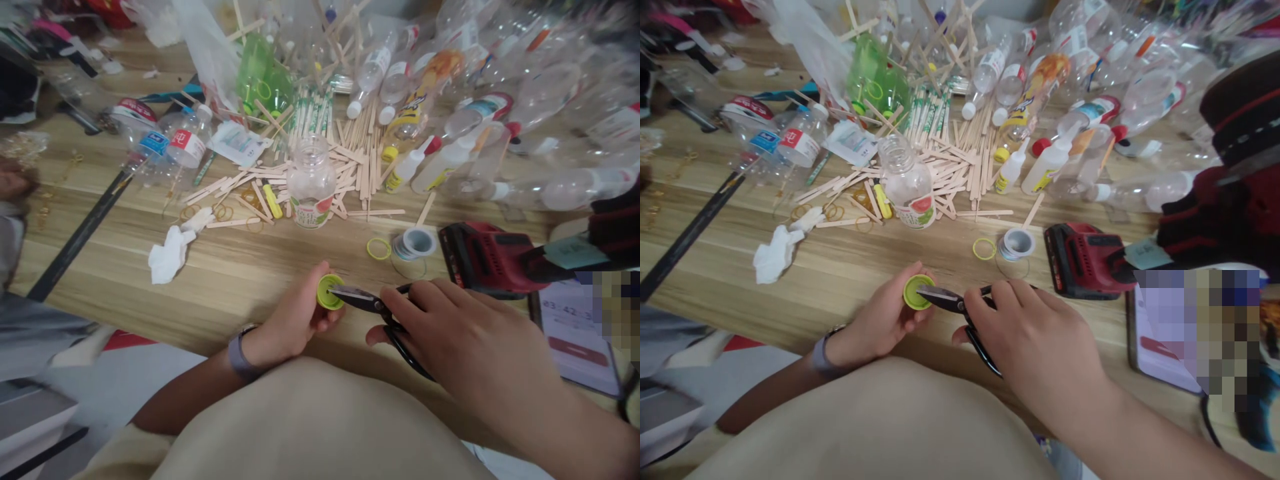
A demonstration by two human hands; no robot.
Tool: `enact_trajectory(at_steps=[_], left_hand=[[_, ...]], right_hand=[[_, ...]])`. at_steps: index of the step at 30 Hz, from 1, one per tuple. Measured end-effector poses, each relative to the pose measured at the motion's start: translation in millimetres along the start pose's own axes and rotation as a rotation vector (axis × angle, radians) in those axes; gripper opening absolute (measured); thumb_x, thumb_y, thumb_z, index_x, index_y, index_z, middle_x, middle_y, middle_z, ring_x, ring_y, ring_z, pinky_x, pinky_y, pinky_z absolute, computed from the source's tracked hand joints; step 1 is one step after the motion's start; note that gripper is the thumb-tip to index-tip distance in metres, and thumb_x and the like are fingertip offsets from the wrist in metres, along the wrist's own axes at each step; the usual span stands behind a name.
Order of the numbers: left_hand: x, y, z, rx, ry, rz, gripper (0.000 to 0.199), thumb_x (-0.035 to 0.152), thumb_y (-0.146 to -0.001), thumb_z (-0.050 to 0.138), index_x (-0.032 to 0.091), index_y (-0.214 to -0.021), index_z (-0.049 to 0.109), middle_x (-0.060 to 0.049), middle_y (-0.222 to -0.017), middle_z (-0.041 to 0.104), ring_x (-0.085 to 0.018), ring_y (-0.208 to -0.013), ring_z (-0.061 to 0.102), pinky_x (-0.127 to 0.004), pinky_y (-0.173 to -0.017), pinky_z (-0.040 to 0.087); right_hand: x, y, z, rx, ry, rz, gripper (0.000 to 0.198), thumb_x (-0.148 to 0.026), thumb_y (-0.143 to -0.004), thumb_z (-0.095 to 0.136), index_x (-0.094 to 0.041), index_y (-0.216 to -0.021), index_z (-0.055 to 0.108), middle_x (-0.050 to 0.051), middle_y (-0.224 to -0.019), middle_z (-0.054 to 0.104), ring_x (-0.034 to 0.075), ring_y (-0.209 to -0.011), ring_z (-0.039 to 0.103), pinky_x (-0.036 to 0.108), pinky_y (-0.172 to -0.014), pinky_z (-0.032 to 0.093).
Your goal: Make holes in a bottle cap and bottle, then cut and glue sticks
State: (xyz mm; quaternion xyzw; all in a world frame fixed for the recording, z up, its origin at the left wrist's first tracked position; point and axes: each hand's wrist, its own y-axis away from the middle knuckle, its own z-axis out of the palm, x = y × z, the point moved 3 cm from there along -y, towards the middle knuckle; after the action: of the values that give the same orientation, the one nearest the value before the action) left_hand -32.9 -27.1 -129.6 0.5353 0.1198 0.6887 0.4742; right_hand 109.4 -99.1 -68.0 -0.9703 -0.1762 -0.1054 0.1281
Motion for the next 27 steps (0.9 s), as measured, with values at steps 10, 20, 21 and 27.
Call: enact_trajectory(at_steps=[10,20,21,27], left_hand=[[-3.1,2.1,-0.1,0.007,-0.005,-0.02,0.038,0.044,-0.095,0.033,0.021,-0.065,0.04,0.005,-0.042,0.036,-0.007,-0.037,0.025,-0.021,-0.04,0.014],[-4.9,-0.5,-0.1,-0.147,0.061,-0.347,0.043,0.043,-0.094,0.03,0.021,-0.057,0.031,0.008,-0.042,0.024,-0.004,-0.037,0.01,-0.017,-0.037,0.004],[-5.0,-0.7,-0.7,-0.152,0.057,-0.351,0.044,0.043,-0.094,0.029,0.021,-0.056,0.031,0.008,-0.042,0.023,-0.004,-0.037,0.009,-0.017,-0.037,0.004],[-8.8,-1.3,-4.1,-0.162,-0.002,-0.321,0.046,0.045,-0.093,0.033,0.02,-0.055,0.034,0.008,-0.043,0.024,-0.005,-0.039,0.008,-0.019,-0.039,0.003]], right_hand=[[-1.3,-1.2,-6.3,0.007,0.151,-0.117,0.032,-0.023,-0.1,0.037,-0.018,-0.086,0.065,0.002,-0.062,0.049,0.019,-0.06,0.048,0.032,-0.06,0.025],[0.7,-4.2,-4.7,0.068,0.165,-0.254,0.019,-0.007,-0.085,0.05,-0.016,-0.087,0.067,0.002,-0.06,0.052,0.018,-0.058,0.044,0.032,-0.058,0.025],[1.2,-3.7,-3.4,0.068,0.16,-0.25,0.019,-0.007,-0.084,0.051,-0.016,-0.086,0.067,0.001,-0.059,0.052,0.018,-0.057,0.045,0.032,-0.058,0.025],[0.2,1.5,2.4,0.039,0.122,-0.279,0.013,-0.017,-0.091,0.052,-0.016,-0.09,0.065,0.0,-0.06,0.052,0.017,-0.054,0.047,0.031,-0.058,0.021]])
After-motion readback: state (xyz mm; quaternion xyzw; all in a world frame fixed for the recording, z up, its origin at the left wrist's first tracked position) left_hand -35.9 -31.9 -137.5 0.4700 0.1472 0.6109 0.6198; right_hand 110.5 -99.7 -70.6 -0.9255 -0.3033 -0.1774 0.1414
